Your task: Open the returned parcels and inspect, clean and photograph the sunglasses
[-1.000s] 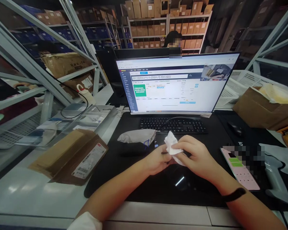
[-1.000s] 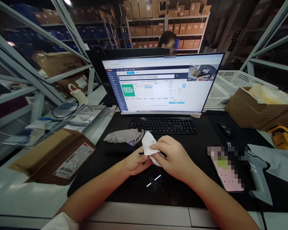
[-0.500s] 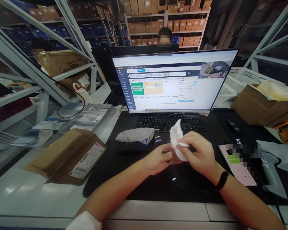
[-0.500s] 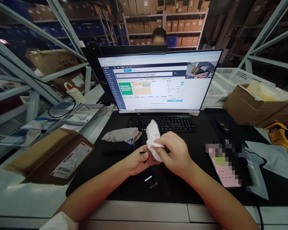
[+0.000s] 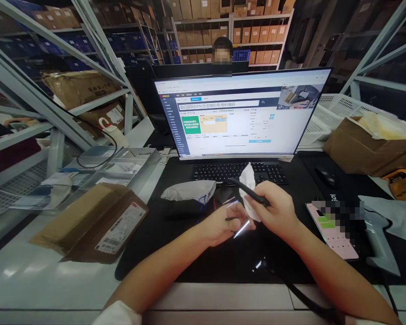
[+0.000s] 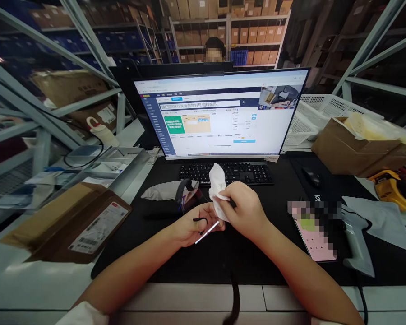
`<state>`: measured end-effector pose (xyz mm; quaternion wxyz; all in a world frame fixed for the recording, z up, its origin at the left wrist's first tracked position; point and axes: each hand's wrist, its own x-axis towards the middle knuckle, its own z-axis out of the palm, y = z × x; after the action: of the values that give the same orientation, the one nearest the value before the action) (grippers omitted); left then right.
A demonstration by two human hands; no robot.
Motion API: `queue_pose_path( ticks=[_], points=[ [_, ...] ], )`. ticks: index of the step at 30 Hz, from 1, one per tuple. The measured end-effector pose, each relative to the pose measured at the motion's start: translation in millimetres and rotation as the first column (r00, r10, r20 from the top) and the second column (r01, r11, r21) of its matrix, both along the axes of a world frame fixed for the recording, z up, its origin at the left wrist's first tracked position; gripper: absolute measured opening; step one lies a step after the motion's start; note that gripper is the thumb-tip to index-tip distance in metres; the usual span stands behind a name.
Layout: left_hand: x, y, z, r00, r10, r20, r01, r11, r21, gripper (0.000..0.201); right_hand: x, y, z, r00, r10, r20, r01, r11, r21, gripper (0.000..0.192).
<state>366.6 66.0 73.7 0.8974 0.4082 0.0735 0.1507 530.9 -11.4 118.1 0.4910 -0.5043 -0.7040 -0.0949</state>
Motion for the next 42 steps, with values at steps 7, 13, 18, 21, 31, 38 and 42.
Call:
queue_pose_path(
  ticks=[7,13,18,21,31,38,42],
  points=[
    [2.6,0.2,-4.8,0.994,0.111,-0.023,-0.11,0.994,0.025,0.056,-9.1,-1.1,-2.3,0.979,0.146,0.143,-0.139,0.989,-0.055,0.008],
    [-3.0,4.5,3.0,0.997,0.043,0.064,-0.05,0.993,0.105,0.049,12.2,6.3,-1.2,0.994,-0.096,-0.045,0.095,0.995,-0.037,0.014],
    [-5.7,3.6,10.4,0.989,0.037,0.144,-0.04,0.999,0.02,0.046,21.2,-5.4,5.3,0.91,-0.214,-0.354,0.178,0.975,-0.132,0.013],
    [-5.1,3.6,10.7,0.991,0.046,0.122,-0.045,0.999,-0.013,0.048,17.3,-16.5,14.0,0.921,-0.138,-0.364,0.093,0.986,-0.141,0.005],
    [-4.6,6.9,3.6,0.987,0.161,0.019,-0.161,0.987,-0.008,0.048,-4.5,-27.5,33.0,0.94,0.33,0.081,-0.256,0.844,-0.471,0.019],
    [-3.1,7.0,6.7,0.986,0.146,0.077,-0.147,0.989,0.009,0.049,25.8,-24.1,34.9,0.904,0.259,-0.339,-0.401,0.787,-0.469,0.016],
    [-4.5,8.4,9.5,0.976,0.168,0.142,-0.176,0.983,0.045,0.048,29.4,-9.7,22.4,0.633,-0.087,-0.769,-0.403,0.811,-0.424,0.032]
  ],
)
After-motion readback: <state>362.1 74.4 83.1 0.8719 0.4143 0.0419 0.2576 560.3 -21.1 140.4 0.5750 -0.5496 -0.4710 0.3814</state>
